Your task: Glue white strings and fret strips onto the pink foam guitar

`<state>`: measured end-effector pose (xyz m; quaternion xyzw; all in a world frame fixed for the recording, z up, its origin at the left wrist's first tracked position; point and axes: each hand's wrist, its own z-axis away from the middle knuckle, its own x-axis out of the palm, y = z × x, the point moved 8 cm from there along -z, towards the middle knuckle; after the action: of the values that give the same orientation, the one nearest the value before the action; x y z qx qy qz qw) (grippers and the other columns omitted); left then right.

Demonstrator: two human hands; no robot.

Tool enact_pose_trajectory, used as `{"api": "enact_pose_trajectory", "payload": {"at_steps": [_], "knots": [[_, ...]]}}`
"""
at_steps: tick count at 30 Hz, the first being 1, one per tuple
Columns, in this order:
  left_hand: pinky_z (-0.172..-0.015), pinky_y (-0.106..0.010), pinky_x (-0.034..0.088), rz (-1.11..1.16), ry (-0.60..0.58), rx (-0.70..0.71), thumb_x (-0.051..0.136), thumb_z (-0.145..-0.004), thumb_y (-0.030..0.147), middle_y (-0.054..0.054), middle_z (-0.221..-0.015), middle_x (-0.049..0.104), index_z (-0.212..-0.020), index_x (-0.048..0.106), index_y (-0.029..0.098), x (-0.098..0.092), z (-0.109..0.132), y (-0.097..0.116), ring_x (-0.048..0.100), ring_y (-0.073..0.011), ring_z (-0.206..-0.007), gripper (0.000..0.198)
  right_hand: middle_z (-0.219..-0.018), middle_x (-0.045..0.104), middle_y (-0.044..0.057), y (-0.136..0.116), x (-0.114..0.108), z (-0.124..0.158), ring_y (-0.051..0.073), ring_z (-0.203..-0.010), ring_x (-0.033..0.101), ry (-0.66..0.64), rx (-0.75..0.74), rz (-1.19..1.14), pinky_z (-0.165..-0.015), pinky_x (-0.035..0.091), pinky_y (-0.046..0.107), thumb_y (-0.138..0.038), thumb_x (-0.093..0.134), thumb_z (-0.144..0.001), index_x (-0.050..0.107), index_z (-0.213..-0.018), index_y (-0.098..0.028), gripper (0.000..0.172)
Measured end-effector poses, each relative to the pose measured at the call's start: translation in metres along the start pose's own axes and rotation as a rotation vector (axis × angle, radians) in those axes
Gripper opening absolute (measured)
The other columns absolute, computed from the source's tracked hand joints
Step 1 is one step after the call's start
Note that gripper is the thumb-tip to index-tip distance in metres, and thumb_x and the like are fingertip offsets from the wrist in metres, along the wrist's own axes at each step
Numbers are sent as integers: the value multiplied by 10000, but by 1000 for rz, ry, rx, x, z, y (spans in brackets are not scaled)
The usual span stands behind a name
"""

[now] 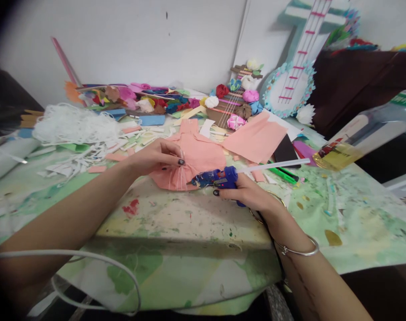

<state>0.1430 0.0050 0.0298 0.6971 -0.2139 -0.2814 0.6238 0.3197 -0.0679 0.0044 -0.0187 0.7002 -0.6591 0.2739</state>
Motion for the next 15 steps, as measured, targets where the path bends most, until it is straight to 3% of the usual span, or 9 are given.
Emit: {"api": "enact_pose_trajectory", "payload": {"at_steps": [6,10,15], "knots": [[-403,-180,319,-16,-30,4,709,-620,174,0,-502,577,-623,684,131,-1,0,0,463,-55,-425,50,-811,674,3,5,-2,0,173,-727,596,12,31,31,-606,458,256,-287,691,-727,666,-1037,-201,322],[-401,-189,334,-1,-29,-4,720,-612,189,-12,-529,589,-624,684,136,-2,0,-3,466,-63,-433,65,-901,691,19,1,-2,0,194,-824,611,11,3,23,-668,473,261,-293,689,-728,663,-1056,-205,341],[-403,-192,326,-6,-34,-5,720,-616,194,-10,-515,579,-619,685,136,-2,0,-2,458,-63,-430,68,-858,688,14,-2,-1,-1,203,-845,618,11,-5,35,-686,481,265,-301,677,-738,661,-1027,-201,306]]}}
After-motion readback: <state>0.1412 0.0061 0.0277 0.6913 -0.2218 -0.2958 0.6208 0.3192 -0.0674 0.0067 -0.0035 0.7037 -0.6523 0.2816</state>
